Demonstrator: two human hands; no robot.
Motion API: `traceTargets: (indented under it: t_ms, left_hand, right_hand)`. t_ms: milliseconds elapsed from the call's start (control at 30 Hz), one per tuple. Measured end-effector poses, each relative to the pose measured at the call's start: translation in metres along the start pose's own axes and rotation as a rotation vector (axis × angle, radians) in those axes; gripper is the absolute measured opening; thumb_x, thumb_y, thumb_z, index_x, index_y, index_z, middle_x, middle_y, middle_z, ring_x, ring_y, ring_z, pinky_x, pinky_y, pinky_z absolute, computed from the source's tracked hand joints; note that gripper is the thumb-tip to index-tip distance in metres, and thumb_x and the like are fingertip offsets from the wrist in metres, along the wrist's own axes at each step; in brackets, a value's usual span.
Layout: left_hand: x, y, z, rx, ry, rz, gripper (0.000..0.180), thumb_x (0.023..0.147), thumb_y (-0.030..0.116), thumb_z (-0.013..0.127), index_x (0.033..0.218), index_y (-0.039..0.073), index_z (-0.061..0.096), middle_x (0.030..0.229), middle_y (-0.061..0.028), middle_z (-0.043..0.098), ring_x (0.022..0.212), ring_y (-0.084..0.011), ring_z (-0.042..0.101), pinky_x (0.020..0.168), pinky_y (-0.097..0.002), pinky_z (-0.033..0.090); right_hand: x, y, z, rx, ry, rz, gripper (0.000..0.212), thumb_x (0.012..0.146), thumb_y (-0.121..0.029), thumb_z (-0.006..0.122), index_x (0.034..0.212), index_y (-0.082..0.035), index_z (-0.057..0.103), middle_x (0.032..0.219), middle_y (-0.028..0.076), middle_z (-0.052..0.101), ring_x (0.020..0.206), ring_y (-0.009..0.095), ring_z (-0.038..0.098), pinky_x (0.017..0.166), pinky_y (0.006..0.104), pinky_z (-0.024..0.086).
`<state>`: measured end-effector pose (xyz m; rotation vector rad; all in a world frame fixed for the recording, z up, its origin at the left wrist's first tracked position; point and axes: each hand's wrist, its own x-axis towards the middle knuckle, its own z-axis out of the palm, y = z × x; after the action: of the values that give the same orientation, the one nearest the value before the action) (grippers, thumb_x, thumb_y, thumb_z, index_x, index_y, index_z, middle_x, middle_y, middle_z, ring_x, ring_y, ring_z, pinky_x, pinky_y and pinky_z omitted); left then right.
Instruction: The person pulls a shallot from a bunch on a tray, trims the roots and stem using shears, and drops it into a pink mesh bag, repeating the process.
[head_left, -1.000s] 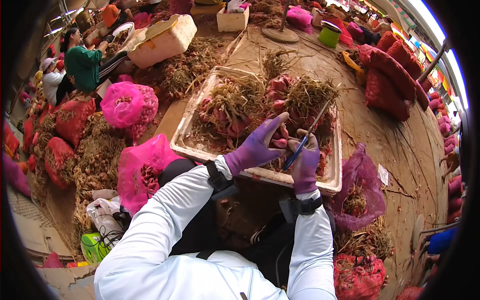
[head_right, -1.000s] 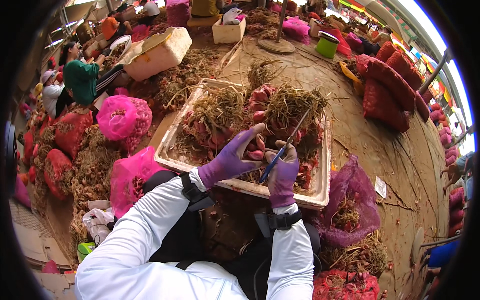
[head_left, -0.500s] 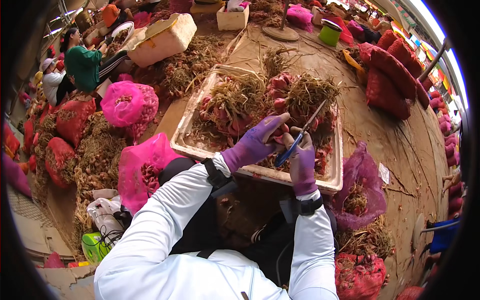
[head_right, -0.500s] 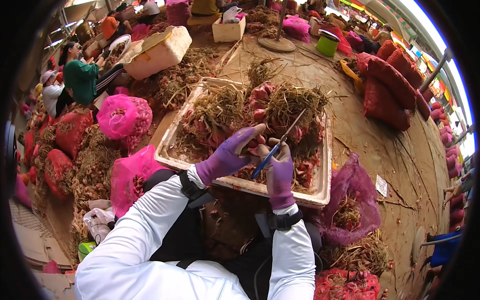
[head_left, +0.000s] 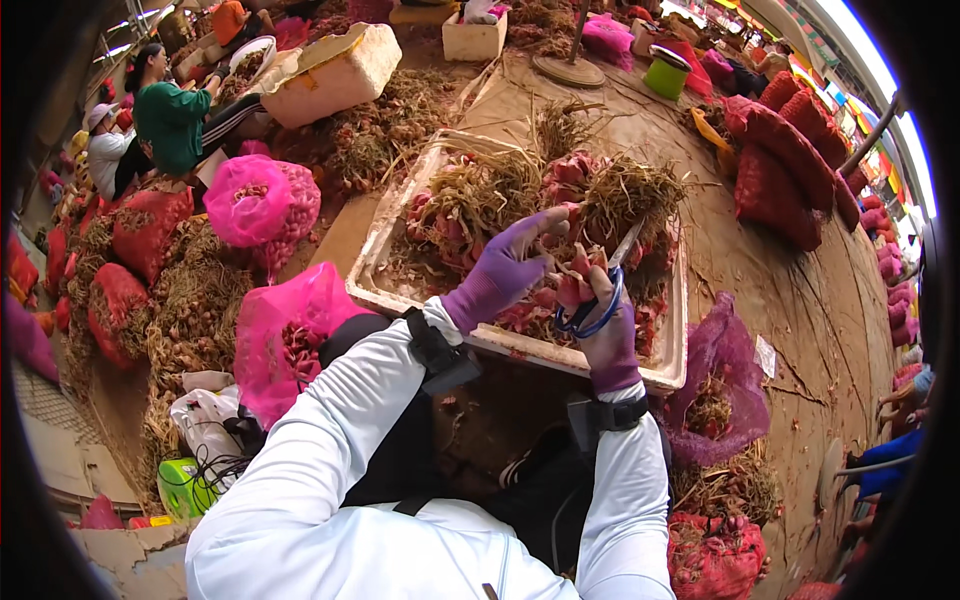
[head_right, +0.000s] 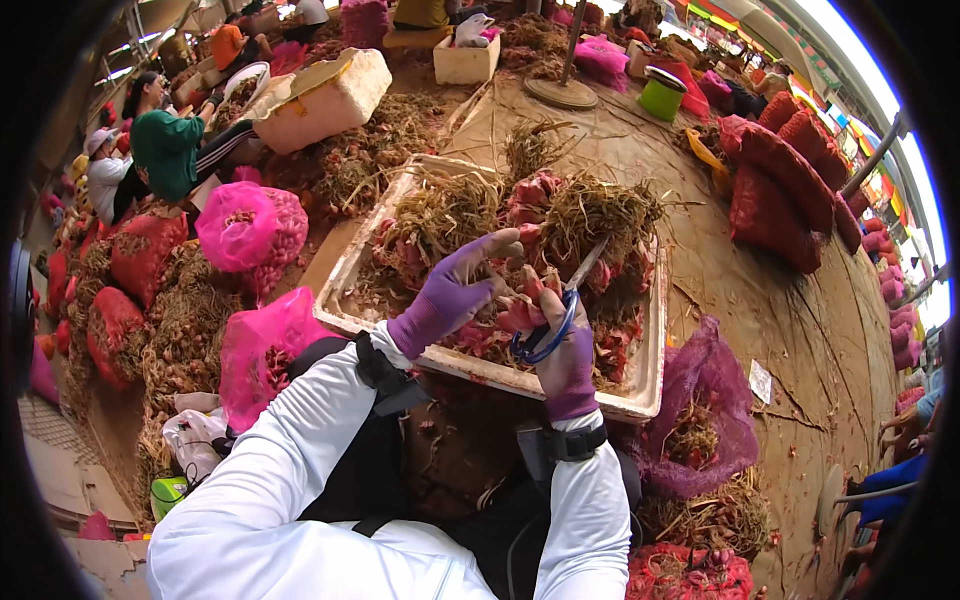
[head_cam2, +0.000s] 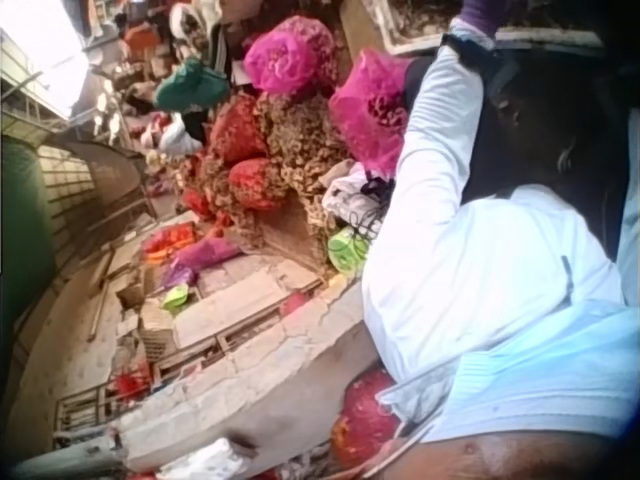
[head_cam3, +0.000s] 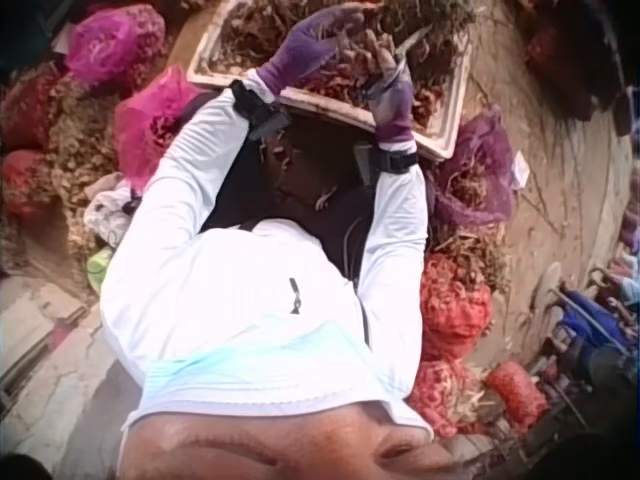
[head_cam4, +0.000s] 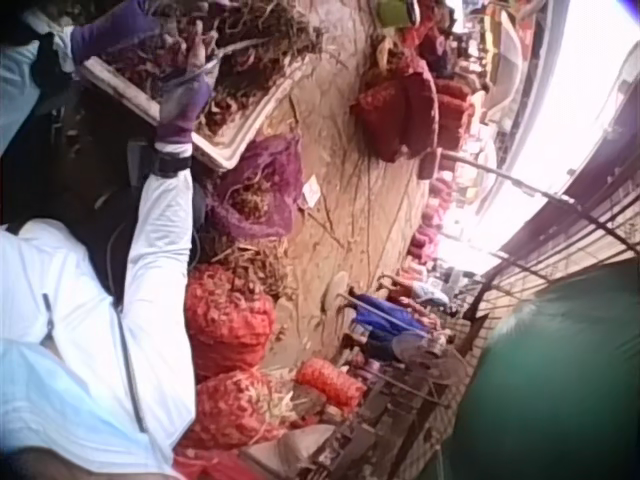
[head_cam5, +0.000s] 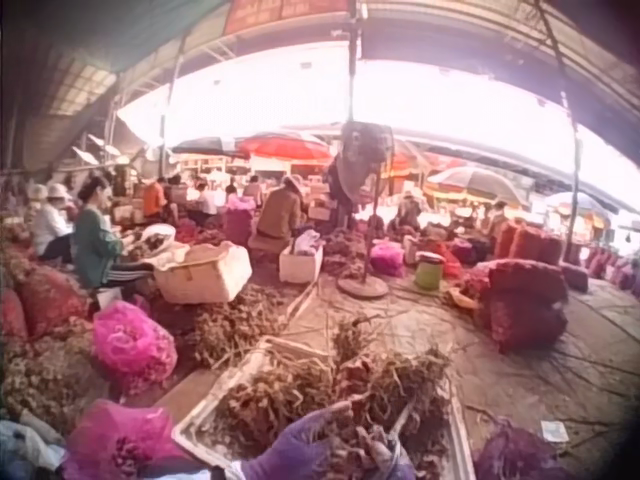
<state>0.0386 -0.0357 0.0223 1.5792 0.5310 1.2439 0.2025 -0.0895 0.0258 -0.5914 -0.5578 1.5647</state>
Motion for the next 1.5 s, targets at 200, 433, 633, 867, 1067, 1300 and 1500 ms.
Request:
traceTargets:
  t_ms: [200, 433, 633, 867, 1067, 1300, 1500]
  left_hand:
    - [-0.004, 0.006, 0.005, 0.186, -0.13, -0.018, 0.044, 0.088, -0.005, 0.056, 0.131, 0.001, 0.049, 0.113, -0.0027, 0.057, 0.106, -0.0097, 0.054, 0.093, -0.0263, 0.045]
    - [-0.005, 0.016, 0.011, -0.034, -0.144, -0.135, 0.034, 0.09, 0.001, 0.059, 0.124, 0.002, 0.054, 0.101, -0.0007, 0.059, 0.092, -0.0069, 0.056, 0.086, -0.0227, 0.047]
    - [0.008, 0.009, -0.01, -0.015, 0.061, -0.156, 0.03, 0.095, 0.01, 0.056, 0.124, 0.001, 0.054, 0.101, -0.0019, 0.06, 0.094, -0.0079, 0.058, 0.085, -0.0236, 0.049]
    - [-0.002, -0.009, -0.006, 0.078, -0.117, -0.18, 0.026, 0.09, 0.012, 0.062, 0.112, -0.001, 0.06, 0.099, -0.006, 0.063, 0.085, -0.0098, 0.061, 0.076, -0.0246, 0.051]
    - [-0.006, -0.001, -0.005, 0.327, -0.029, -0.241, 0.02, 0.083, 0.013, 0.065, 0.098, -0.001, 0.064, 0.083, -0.0132, 0.065, 0.079, -0.0174, 0.064, 0.071, -0.0317, 0.05]
    - [0.002, 0.007, -0.012, 0.69, 0.026, -0.039, 0.013, 0.085, 0.009, 0.064, 0.094, 0.0, 0.064, 0.083, -0.0075, 0.066, 0.079, -0.0124, 0.063, 0.071, -0.0299, 0.05]
    - [0.008, 0.012, -0.01, 0.043, 0.043, -0.152, 0.014, 0.088, 0.013, 0.064, 0.097, 0.002, 0.064, 0.097, -0.006, 0.066, 0.09, -0.0177, 0.065, 0.082, -0.0303, 0.052]
  right_hand:
    - [0.007, 0.012, -0.015, -0.094, 0.05, -0.054, 0.022, 0.095, -0.015, 0.059, 0.112, -0.003, 0.055, 0.087, 0.002, 0.06, 0.076, 0.013, 0.061, 0.073, 0.0319, 0.056]
    - [0.005, 0.015, -0.016, -0.352, 0.154, -0.142, 0.036, 0.092, -0.01, 0.062, 0.123, -0.002, 0.046, 0.109, 0.008, 0.061, 0.087, 0.015, 0.066, 0.07, 0.0268, 0.056]
    - [0.001, 0.007, -0.004, -0.311, 0.161, -0.198, 0.04, 0.09, 0.0, 0.061, 0.125, 0.0, 0.043, 0.112, 0.011, 0.06, 0.099, 0.019, 0.065, 0.083, 0.0271, 0.055]
    - [0.001, 0.017, -0.006, -0.514, 0.034, -0.303, 0.051, 0.082, 0.008, 0.066, 0.127, 0.0, 0.044, 0.113, 0.01, 0.059, 0.102, 0.015, 0.06, 0.089, 0.025, 0.051]
    - [-0.006, 0.02, -0.003, -1.272, 0.073, -0.651, 0.046, 0.083, 0.009, 0.063, 0.125, -0.001, 0.046, 0.106, 0.005, 0.059, 0.088, 0.01, 0.059, 0.083, 0.0231, 0.052]
    - [0.004, 0.019, 0.01, -0.614, 0.022, -0.376, 0.051, 0.08, 0.004, 0.069, 0.125, -0.001, 0.045, 0.107, 0.008, 0.06, 0.093, 0.012, 0.061, 0.083, 0.0261, 0.053]
    - [-0.003, 0.008, 0.008, -0.448, 0.073, -0.141, 0.052, 0.08, 0.005, 0.068, 0.126, 0.0, 0.044, 0.108, 0.009, 0.061, 0.101, 0.015, 0.062, 0.084, 0.0258, 0.052]
